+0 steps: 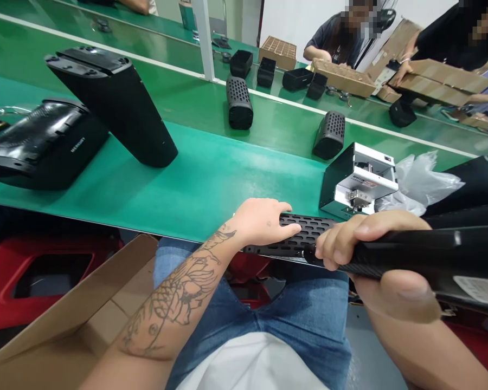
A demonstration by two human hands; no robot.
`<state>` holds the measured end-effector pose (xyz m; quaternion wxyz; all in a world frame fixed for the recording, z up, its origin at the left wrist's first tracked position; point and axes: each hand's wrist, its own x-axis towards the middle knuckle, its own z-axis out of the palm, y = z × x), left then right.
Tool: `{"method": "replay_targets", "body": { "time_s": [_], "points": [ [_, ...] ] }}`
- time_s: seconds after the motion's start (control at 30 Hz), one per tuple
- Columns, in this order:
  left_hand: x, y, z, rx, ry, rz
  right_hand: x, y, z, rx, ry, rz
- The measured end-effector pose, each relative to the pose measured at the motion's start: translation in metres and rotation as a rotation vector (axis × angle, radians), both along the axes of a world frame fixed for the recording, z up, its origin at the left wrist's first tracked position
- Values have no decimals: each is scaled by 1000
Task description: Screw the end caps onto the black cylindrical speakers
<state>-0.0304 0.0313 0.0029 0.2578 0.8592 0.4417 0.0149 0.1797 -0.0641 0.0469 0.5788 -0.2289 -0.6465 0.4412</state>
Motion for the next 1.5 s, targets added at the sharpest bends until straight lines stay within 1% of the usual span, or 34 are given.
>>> {"method": "replay_targets", "body": {
  "time_s": [0.17,0.23,0.37,0.5,0.63,0.77,0.83,0.9,0.97,1.0,1.03,1.07,1.13,1.2,1.23,1.27,1.3,1.37,1.43,1.5],
  "points": [
    [0,0,2,-12,-7,-5,-1,3,-1,3,-22,24],
    [0,1,2,-12,-11,-11,-2,7,-2,-11,-5,20],
    [1,2,3,-36,-5,-26,-4,18,-1,-46,23,73],
    [1,1,4,-46,-15,-22,-8,20,1,-72,15,32],
    [1,0,5,-38,-29,-10,-5,18,-6,-44,-8,130],
    [1,0,3,-29,-32,-5,-3,17,-17,-44,-6,148],
    [1,0,2,-18,-25,-9,-3,14,-20,-39,-11,145],
    [1,-2,2,-6,-13,-13,-3,10,-16,-37,-5,129],
    [1,-4,2,2,-2,-8,1,5,-5,-50,0,100],
    [1,-5,2,6,2,-1,4,3,4,-65,10,64],
    [1,-6,2,10,6,7,9,3,12,-81,31,-1],
    [1,-7,2,15,9,18,16,5,21,-86,59,-95],
    [2,-10,0,26,10,39,32,15,32,-44,111,-368],
    [3,-12,-1,35,-1,54,52,35,33,71,122,-684],
    [3,-12,-1,37,-8,58,63,47,28,129,105,-808],
    [3,-13,0,36,-13,62,74,59,22,174,90,-890],
    [3,-13,0,35,-16,64,85,70,13,182,78,-899],
    [3,-14,2,31,-16,67,103,87,-5,234,88,-824],
    [3,-14,2,22,-17,75,115,94,-20,279,106,-733],
    [2,-12,1,15,-38,83,119,94,-26,258,111,-733]
  ]
}}
